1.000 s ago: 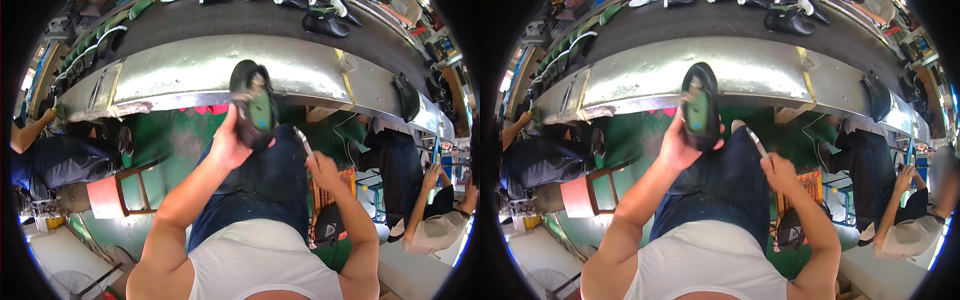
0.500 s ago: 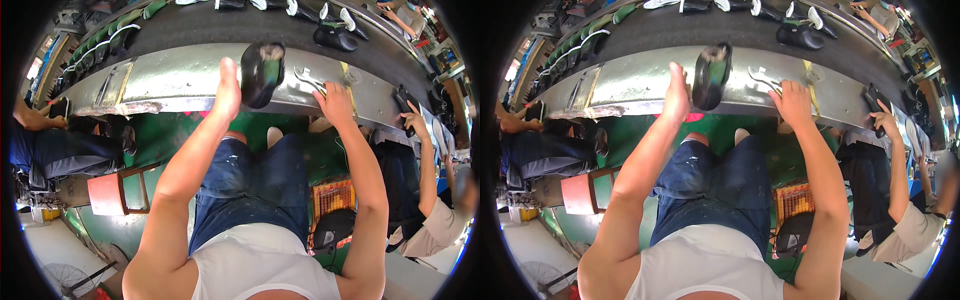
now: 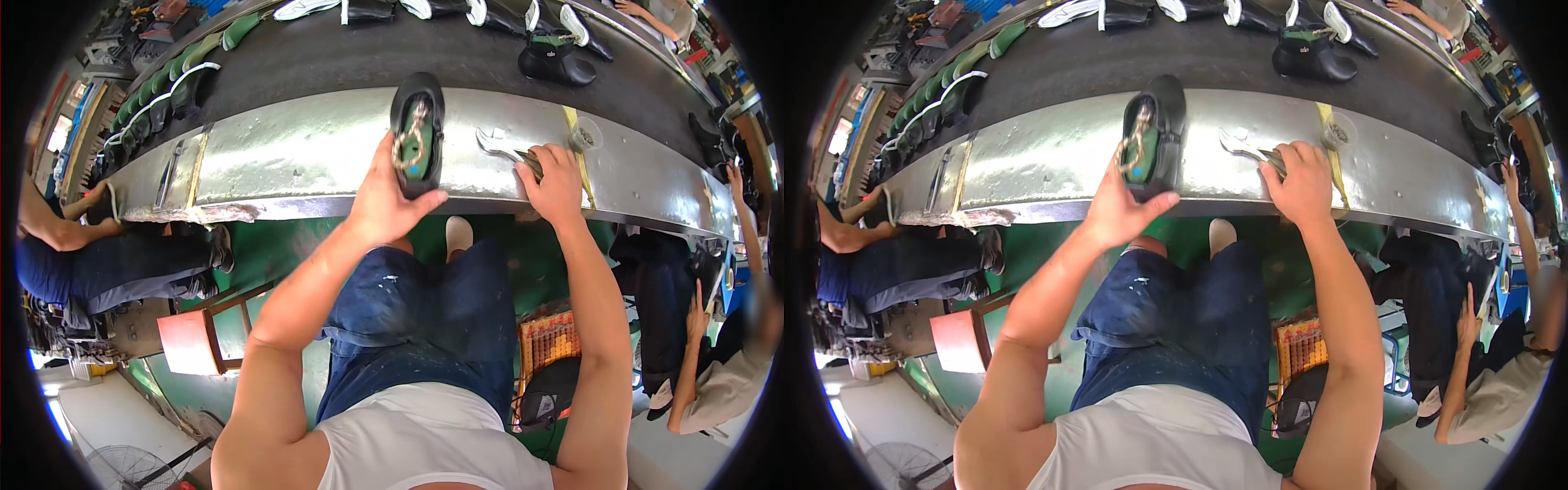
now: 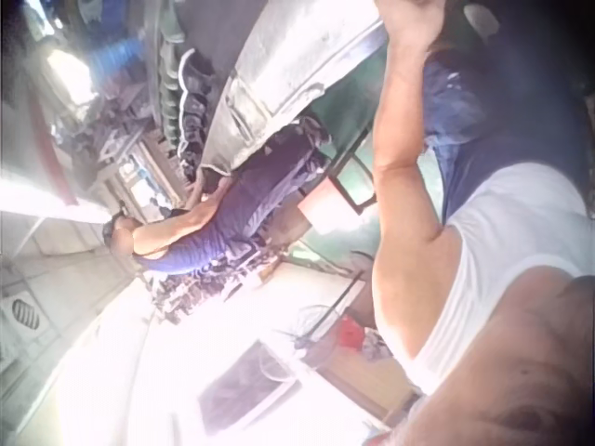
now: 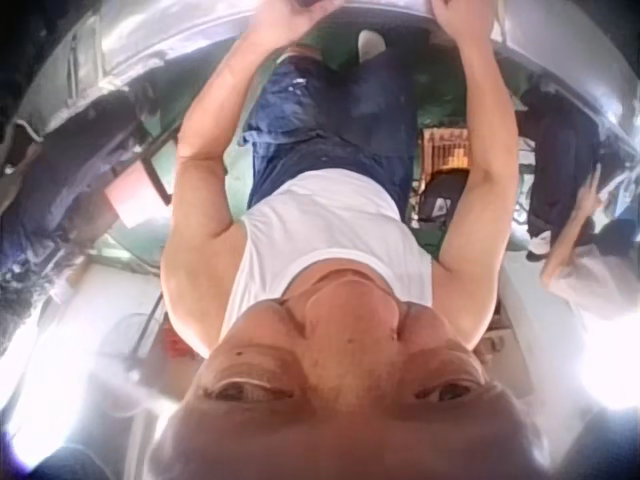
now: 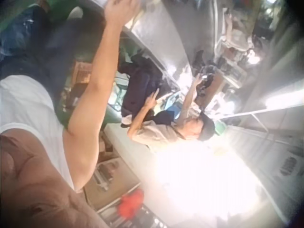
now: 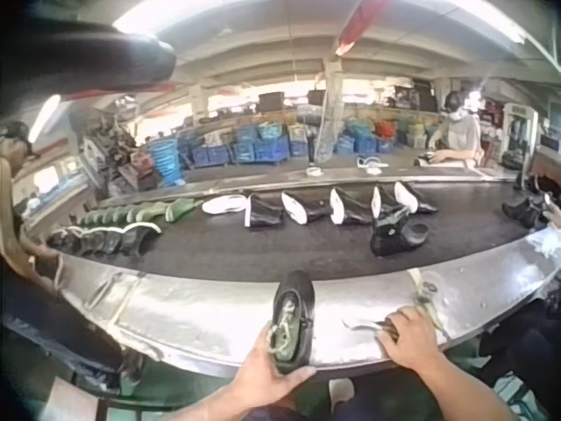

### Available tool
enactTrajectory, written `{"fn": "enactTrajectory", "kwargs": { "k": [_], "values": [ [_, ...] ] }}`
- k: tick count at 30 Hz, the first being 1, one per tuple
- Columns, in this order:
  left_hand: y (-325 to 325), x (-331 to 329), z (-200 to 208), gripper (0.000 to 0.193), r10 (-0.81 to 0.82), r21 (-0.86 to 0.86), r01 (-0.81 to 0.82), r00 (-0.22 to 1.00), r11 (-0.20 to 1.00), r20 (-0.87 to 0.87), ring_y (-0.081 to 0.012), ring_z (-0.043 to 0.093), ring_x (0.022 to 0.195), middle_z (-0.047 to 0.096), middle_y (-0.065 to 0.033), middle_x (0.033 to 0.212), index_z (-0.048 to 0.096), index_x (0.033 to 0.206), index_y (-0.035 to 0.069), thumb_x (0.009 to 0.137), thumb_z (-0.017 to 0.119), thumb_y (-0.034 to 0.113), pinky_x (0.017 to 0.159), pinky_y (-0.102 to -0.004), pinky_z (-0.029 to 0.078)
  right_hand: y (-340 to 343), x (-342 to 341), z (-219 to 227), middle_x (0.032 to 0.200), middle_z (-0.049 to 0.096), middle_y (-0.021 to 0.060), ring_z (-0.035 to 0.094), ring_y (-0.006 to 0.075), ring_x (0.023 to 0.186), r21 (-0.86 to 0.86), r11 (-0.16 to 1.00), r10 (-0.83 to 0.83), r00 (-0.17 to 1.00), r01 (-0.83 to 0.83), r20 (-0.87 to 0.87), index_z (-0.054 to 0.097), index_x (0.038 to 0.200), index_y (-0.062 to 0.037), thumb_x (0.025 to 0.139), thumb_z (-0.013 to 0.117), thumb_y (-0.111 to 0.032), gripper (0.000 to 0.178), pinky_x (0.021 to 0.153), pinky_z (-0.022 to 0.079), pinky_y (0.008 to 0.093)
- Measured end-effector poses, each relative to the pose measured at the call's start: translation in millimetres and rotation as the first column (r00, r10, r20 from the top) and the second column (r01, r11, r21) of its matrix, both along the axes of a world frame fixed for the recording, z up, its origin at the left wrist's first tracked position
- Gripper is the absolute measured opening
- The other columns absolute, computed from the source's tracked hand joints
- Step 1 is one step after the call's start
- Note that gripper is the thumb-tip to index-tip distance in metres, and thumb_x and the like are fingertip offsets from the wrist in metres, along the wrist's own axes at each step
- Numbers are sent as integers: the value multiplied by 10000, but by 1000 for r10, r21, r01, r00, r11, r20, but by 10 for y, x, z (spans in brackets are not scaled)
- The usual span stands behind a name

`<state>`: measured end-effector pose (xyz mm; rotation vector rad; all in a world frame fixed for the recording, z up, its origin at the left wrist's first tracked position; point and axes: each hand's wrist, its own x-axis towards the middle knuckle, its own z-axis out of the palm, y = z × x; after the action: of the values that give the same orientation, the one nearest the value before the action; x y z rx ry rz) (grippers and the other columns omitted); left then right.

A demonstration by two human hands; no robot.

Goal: Trim and finish the edges of shoe soles using a pair of pincers.

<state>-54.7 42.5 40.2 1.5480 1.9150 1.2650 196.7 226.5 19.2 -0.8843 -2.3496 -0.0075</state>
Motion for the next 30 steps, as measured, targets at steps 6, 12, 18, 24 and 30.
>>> {"fn": "enactTrajectory", "kwargs": {
  "k": [6,12,18,24,30],
  "values": [
    [1149,-321,7,998,-121,76,128,989,989,-88,-398,553,1229,564,-257,1313,285,1472,-34,762,827,410,1057,-444,433,16,7,-4,1023,626,117,578,331,993,1,1000,4,1000,-4,-20,691,1013,-35,814,731,-335,363,874,451,447],
    [2519,-615,-65,907,-282,7,287,937,958,208,-349,616,1163,634,-225,1253,354,1401,-105,785,837,353,1041,-381,457,-30,-33,11,1024,606,111,575,323,980,-14,1000,-1,1000,1,-18,684,1037,-38,794,754,-316,375,848,450,447],
    [3090,-923,148,661,-392,-432,299,908,851,-145,-261,589,1206,609,-148,1337,498,1385,-21,818,765,192,1071,-339,420,26,49,60,1041,593,112,555,332,1007,-108,994,6,1000,-8,-21,672,1053,-38,784,764,-298,385,864,427,445],
    [3162,-2097,-115,581,418,33,-422,880,906,-226,-370,498,1326,572,-265,1339,529,1362,-22,783,556,22,1110,-390,387,49,-1,127,1036,587,110,550,331,997,-146,989,15,1000,-14,6,669,1063,-37,765,771,-289,403,854,421,444],
    [3588,-2882,-210,666,713,-82,-711,683,699,155,-362,493,1336,502,-278,1418,431,1411,-81,914,631,314,1082,-388,402,56,22,137,1036,590,125,563,336,980,-183,983,18,1000,-15,16,672,1056,-33,727,797,-286,433,840,433,449]
  ]
}}
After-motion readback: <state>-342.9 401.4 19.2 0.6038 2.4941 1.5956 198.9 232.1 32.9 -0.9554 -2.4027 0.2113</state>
